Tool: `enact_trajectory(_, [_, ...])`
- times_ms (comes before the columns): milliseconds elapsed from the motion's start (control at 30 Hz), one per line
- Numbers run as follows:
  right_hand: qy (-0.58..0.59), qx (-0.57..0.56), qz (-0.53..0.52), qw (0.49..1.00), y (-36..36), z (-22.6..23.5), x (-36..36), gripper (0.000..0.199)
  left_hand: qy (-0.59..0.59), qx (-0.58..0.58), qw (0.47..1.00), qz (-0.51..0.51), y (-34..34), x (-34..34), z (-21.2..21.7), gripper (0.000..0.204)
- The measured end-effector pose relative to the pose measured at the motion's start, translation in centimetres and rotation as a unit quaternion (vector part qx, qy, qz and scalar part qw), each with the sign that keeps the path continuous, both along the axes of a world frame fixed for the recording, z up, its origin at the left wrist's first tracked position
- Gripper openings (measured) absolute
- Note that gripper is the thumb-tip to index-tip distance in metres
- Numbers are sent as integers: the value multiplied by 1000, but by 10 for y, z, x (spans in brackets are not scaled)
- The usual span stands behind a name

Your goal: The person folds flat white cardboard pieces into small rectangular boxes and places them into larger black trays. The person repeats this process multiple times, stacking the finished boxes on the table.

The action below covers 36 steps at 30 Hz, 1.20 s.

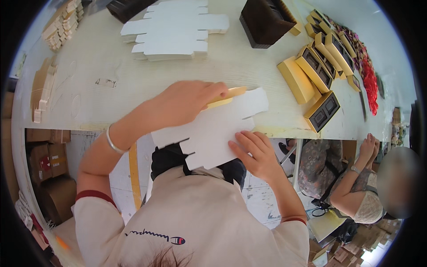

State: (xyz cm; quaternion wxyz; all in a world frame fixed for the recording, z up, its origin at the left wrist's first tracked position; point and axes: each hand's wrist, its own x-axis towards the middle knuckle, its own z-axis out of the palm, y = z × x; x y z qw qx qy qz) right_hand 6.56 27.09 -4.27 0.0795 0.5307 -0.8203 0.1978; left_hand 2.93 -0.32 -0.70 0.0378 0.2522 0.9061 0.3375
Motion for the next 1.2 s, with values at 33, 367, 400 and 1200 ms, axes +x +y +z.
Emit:
enact_trajectory(33, [11, -22, 4, 1000, -6, -1, -5, 36, -3, -13, 1000, -7, 3, -6, 6, 26])
enact_trajectory(367, [37, -71, -17, 997, -49, 7, -23, 29, 250, -81, 964, -29, 7, -14, -10, 13])
enact_trajectory(400, [8, -59, -24, 998, -46, 8, -19, 32, 274, -75, 959, -19, 6, -7, -10, 12])
enact_trajectory(1200, [23, 127, -17, 992, -60, 56, -56, 13, -202, 123, 968, 85, -29, 9, 14, 43])
